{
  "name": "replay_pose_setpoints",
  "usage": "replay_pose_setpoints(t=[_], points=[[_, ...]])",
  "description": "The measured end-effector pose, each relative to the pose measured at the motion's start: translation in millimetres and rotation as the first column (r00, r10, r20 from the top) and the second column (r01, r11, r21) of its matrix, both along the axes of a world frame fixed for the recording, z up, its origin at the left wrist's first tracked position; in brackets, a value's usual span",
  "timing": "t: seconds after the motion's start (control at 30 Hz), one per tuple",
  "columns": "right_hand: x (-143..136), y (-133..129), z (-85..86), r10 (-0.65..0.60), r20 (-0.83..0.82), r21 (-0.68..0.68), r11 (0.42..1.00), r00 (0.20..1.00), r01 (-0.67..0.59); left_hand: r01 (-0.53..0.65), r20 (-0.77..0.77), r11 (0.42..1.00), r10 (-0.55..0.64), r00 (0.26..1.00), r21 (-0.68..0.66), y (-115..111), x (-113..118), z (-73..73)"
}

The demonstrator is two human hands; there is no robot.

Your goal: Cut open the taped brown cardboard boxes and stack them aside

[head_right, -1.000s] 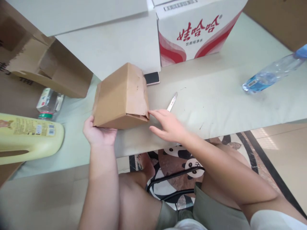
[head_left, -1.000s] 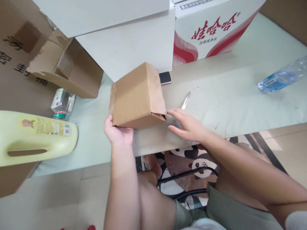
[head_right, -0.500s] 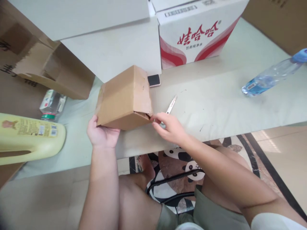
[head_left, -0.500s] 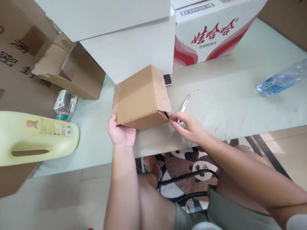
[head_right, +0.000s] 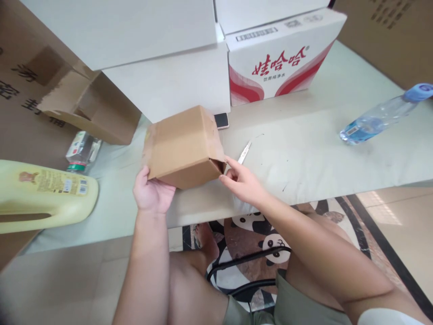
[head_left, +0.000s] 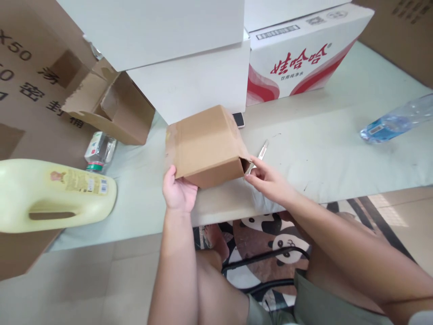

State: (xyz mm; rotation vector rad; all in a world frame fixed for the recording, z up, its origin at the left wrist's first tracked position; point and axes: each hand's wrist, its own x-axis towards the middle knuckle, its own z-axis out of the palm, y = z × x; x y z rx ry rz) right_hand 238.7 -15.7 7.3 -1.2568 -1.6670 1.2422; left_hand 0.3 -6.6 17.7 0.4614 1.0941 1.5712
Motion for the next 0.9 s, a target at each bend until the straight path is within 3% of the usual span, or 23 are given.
replay_pose_setpoints(t=[0.1, 0.2, 0.33, 0.53, 0.73, 0.9], points=[[2, 1, -4.2, -0.164, 0.177, 0.238, 0.964, 0.970, 0.120, 0.011, 0.014, 1.000, -0.011, 1.000, -0.001, -1, 0, 2.0], [4, 1, -11.3, -0.152, 0.285, 0.350, 0.936, 0.946, 0.045, 0.013, 0.012, 1.000, -0.013, 1.000, 0.024, -2, 1, 3.9], [8, 5, -21.4, 0.031, 0.286, 0.234, 0.967, 0.958, -0.101, -0.023, 0.001, 0.998, 0.023, 1.000, 0.050, -2, 3, 6.0], [9, 13, -26.8, 0.097, 0.127, 0.122, 0.986, 0.987, -0.113, -0.004, 0.000, 0.999, 0.004, 1.000, 0.037, -3, 4, 7.8], [6, 12, -22.2, 0.049, 0.050, 0.046, 0.998, 0.998, -0.052, -0.015, -0.016, 1.000, 0.015, 1.000, 0.024, -3, 5, 8.5], [2, 11, -22.8, -0.028, 0.033, 0.076, 0.997, 0.999, 0.025, -0.062, -0.081, 0.991, 0.072, 0.994, 0.116, 0, 5, 7.0]])
